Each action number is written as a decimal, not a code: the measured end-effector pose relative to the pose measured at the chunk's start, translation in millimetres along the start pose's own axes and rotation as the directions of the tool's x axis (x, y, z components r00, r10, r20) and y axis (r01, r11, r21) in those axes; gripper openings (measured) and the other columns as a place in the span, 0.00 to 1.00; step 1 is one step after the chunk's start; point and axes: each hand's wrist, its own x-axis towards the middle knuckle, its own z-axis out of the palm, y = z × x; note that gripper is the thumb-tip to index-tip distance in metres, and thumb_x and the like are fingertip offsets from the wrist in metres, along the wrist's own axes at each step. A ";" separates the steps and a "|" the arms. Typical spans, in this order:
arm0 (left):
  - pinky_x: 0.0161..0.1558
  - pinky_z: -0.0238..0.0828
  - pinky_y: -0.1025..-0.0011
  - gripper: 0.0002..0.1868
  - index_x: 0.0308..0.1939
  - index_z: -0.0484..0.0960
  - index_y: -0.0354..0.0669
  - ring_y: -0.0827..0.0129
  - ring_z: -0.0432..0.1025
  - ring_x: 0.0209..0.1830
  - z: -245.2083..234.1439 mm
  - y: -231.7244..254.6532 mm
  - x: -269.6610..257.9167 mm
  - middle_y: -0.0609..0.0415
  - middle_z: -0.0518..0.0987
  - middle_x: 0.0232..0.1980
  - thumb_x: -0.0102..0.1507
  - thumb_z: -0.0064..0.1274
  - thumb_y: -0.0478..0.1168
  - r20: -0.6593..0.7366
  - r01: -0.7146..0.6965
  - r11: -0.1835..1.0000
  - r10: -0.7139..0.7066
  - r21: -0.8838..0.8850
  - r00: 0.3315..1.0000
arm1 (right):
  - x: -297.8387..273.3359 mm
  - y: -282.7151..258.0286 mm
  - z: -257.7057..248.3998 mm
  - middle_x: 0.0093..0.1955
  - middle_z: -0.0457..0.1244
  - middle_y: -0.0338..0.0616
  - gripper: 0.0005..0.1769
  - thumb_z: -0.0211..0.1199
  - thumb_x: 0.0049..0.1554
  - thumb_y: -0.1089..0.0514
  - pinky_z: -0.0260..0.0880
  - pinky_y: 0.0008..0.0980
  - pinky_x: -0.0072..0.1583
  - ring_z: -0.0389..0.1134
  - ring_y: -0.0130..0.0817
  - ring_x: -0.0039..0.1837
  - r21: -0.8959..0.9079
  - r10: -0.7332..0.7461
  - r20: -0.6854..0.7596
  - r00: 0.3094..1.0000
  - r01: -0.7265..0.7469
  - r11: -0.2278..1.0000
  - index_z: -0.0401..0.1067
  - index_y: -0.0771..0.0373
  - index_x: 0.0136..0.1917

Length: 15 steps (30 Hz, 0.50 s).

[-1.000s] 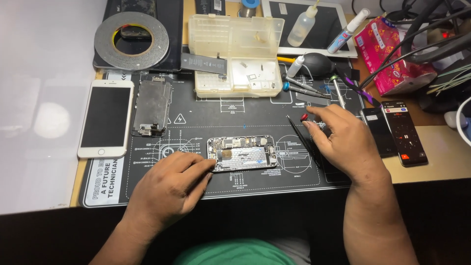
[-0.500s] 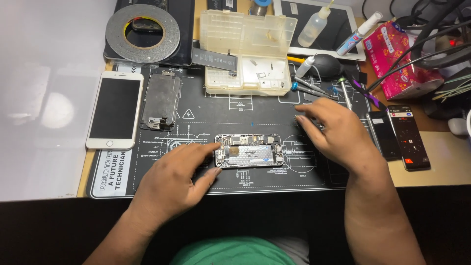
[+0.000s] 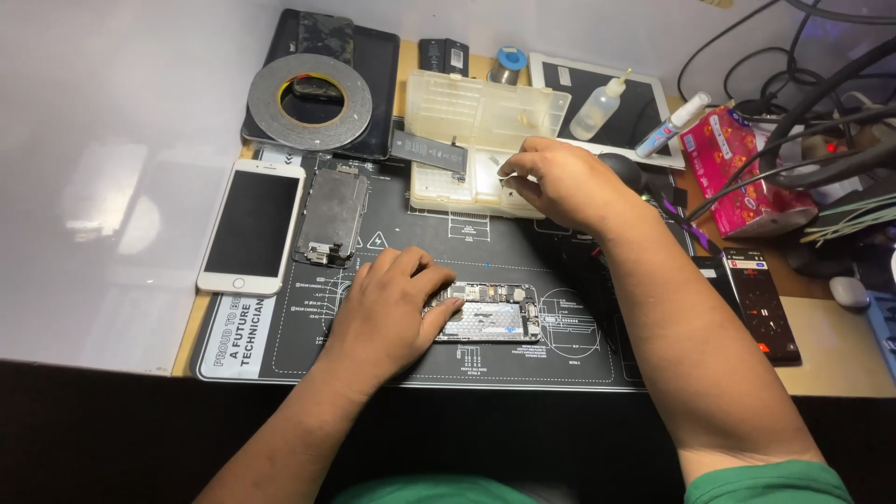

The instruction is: The person uses a screwdriver to remove screws from a disassembled smartphone motherboard placed on a work mat. They then use tweezers to handle small components and connectors on the board, occasionally picking up screws from a nearby parts tray.

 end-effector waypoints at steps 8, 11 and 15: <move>0.55 0.64 0.59 0.16 0.53 0.77 0.49 0.54 0.71 0.54 -3.9 -0.3 0.3 0.53 0.76 0.46 0.65 0.52 0.50 0.075 0.012 0.994 -0.003 -0.108 0.997 | 20.4 16.7 21.6 0.47 0.69 0.40 0.04 0.65 0.59 0.57 0.75 0.44 0.49 0.73 0.46 0.48 0.011 -0.008 -0.023 1.000 0.009 1.000 0.77 0.57 0.47; 0.56 0.66 0.57 0.16 0.54 0.74 0.49 0.52 0.75 0.53 -12.9 1.1 -2.2 0.51 0.81 0.46 0.66 0.50 0.50 0.096 0.014 0.971 0.009 -0.237 0.995 | 20.9 20.4 24.0 0.47 0.69 0.39 0.04 0.64 0.60 0.58 0.75 0.42 0.49 0.73 0.44 0.47 -0.010 -0.009 -0.068 0.998 0.008 1.000 0.76 0.56 0.49; 0.50 0.73 0.53 0.15 0.53 0.75 0.54 0.47 0.81 0.49 -24.1 4.3 -6.7 0.50 0.88 0.45 0.65 0.51 0.50 0.115 0.115 0.900 -0.073 -0.420 0.991 | 14.0 15.2 13.1 0.47 0.69 0.43 0.05 0.61 0.63 0.61 0.74 0.41 0.49 0.73 0.43 0.46 0.056 -0.023 -0.104 0.994 0.029 0.998 0.76 0.60 0.51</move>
